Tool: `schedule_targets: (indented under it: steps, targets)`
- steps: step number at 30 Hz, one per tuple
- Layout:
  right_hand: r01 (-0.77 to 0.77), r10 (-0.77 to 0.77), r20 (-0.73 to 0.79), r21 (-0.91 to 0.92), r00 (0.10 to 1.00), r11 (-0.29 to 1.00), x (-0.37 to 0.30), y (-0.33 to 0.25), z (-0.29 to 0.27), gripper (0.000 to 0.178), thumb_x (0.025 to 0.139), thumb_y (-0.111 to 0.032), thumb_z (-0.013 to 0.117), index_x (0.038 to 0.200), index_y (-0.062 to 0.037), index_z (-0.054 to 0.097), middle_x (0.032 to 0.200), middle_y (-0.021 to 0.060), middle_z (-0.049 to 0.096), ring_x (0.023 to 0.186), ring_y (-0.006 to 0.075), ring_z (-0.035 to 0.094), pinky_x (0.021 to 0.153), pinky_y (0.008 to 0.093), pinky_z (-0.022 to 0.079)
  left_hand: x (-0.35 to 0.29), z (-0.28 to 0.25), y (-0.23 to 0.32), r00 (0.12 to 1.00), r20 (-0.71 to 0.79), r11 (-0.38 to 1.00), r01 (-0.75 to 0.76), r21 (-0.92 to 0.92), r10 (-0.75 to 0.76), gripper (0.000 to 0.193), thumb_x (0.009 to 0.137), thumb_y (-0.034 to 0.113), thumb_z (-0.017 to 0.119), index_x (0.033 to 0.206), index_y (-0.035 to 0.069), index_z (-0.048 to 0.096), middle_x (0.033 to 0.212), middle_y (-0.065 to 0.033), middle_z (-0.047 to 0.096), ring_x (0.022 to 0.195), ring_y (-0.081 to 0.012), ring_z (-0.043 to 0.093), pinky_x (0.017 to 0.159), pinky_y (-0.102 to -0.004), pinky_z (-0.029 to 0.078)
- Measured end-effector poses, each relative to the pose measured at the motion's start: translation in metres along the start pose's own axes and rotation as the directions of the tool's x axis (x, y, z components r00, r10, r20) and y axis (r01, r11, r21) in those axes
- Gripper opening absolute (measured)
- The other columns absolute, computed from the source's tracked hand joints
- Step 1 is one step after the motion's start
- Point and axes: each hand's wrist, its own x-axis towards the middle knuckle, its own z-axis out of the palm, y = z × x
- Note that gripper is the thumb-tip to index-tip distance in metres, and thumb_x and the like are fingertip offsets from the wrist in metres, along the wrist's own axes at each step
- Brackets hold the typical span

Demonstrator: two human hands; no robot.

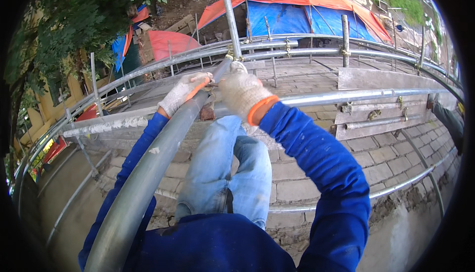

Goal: The person assembles a metal scaffolding structure on a construction site. They use a wrench to tighten couplers on metal poles, secure the joints, and adjust the position of the scaffolding components.

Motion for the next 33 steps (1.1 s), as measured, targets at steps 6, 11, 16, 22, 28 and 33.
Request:
schedule_targets:
  steps: [6, 11, 16, 22, 28, 33]
  targets:
    - [-0.067, 0.069, 0.12, -0.019, 0.99, 0.998, 0.007, -0.033, -0.025, 0.021, 0.091, -0.014, 0.061, 0.105, -0.0052, 0.074, 0.09, 0.0162, 0.075, 0.084, 0.0344, 0.075, 0.068, 0.0468, 0.061, 0.012, 0.008, -0.012, 0.997, -0.025, 0.996, 0.073, 0.05, -0.071, 0.022, 0.101, 0.017, 0.065, 0.111, -0.001, 0.073, 0.106, -0.0027, 0.072, 0.098, -0.0114, 0.064, 0.091, -0.0278, 0.052]
    - [-0.006, 0.006, 0.016, 0.011, 1.0, 1.0, -0.006, 0.007, -0.018, 0.022, 0.09, -0.009, 0.06, 0.106, -0.0028, 0.072, 0.091, 0.0204, 0.074, 0.087, 0.0382, 0.074, 0.071, 0.05, 0.06, 0.008, 0.011, -0.009, 0.985, 0.003, 0.904, -0.158, 0.397, 0.171, 0.024, 0.103, 0.022, 0.064, 0.111, 0.001, 0.073, 0.105, -0.0026, 0.072, 0.094, -0.011, 0.063, 0.086, -0.0279, 0.053]
    - [-0.006, 0.006, 0.063, -0.002, 0.998, 1.0, 0.013, 0.001, -0.019, 0.02, 0.089, -0.007, 0.06, 0.105, -0.0027, 0.072, 0.088, 0.0218, 0.073, 0.087, 0.0378, 0.074, 0.071, 0.0512, 0.059, 0.011, 0.013, -0.013, 0.982, 0.046, 0.957, 0.188, -0.223, -0.182, 0.032, 0.103, 0.03, 0.065, 0.118, 0.002, 0.072, 0.102, -0.0022, 0.072, 0.091, -0.011, 0.063, 0.081, -0.0289, 0.054]
    - [0.048, -0.039, 0.083, -0.103, 0.996, 0.994, 0.011, 0.017, -0.027, 0.014, 0.087, -0.007, 0.064, 0.094, -0.0033, 0.074, 0.091, 0.0193, 0.074, 0.088, 0.0359, 0.075, 0.07, 0.0487, 0.06, 0.008, 0.013, -0.006, 0.939, 0.099, 0.906, 0.343, -0.249, -0.329, 0.035, 0.103, 0.034, 0.064, 0.12, 0.004, 0.071, 0.102, -0.0026, 0.072, 0.086, -0.0108, 0.064, 0.074, -0.0298, 0.055]
    - [-0.103, 0.145, 0.251, -0.172, 0.957, 0.98, -0.007, 0.002, -0.051, 0.018, 0.086, -0.007, 0.068, 0.101, -0.0026, 0.077, 0.104, 0.0194, 0.075, 0.097, 0.0356, 0.075, 0.076, 0.0475, 0.062, 0.01, 0.008, -0.015, 0.946, 0.168, 0.913, 0.313, -0.263, -0.276, 0.036, 0.104, 0.035, 0.062, 0.119, 0.003, 0.07, 0.108, -0.0029, 0.072, 0.094, -0.0134, 0.065, 0.083, -0.0308, 0.054]
    - [-0.143, 0.164, 0.249, -0.101, 0.954, 0.985, -0.002, 0.012, -0.05, 0.02, 0.086, -0.009, 0.068, 0.103, -0.0023, 0.076, 0.105, 0.0201, 0.075, 0.1, 0.0365, 0.074, 0.079, 0.0501, 0.061, 0.016, 0.008, -0.014, 0.99, 0.098, 0.994, 0.097, 0.051, -0.101, 0.028, 0.104, 0.029, 0.061, 0.112, 0.004, 0.071, 0.11, -0.005, 0.07, 0.105, -0.0119, 0.061, 0.091, -0.0258, 0.049]
